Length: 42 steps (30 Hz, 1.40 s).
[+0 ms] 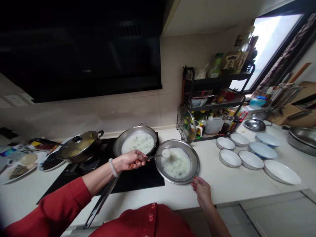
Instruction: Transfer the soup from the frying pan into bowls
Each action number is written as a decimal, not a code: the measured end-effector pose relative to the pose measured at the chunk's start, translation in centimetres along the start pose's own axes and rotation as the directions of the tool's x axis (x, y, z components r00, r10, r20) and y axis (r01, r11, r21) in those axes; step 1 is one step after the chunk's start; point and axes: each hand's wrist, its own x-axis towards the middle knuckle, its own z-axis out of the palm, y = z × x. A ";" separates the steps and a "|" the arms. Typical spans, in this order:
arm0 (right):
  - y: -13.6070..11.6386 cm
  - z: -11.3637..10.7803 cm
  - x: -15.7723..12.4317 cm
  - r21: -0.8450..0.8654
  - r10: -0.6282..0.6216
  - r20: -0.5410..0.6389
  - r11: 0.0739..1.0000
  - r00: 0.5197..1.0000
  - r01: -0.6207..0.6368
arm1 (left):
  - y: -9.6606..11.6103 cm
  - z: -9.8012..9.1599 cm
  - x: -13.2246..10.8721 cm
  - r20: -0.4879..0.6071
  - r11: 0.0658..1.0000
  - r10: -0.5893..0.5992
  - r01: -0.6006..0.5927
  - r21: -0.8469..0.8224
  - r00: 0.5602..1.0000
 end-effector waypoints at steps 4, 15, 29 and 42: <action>0.1 0.0 0.1 -0.002 0.006 0.005 1.000 1.000 -0.006 | -2.6 2.8 3.0 -0.023 0.880 0.159 -0.131 0.456 0.987; -0.1 0.2 -0.2 0.025 0.015 -0.006 1.000 1.000 -0.015 | -4.8 5.0 2.6 -0.119 0.798 0.255 -0.139 0.587 0.960; -0.1 0.0 -0.1 -0.006 0.028 0.004 1.000 1.000 -0.028 | -2.6 2.3 -0.3 -0.219 0.929 -0.099 0.012 -0.369 0.971; -0.1 0.1 -0.1 0.008 0.031 -0.007 0.999 0.999 -0.031 | -0.9 2.5 -1.3 -0.185 0.865 -0.020 -0.076 -0.495 0.983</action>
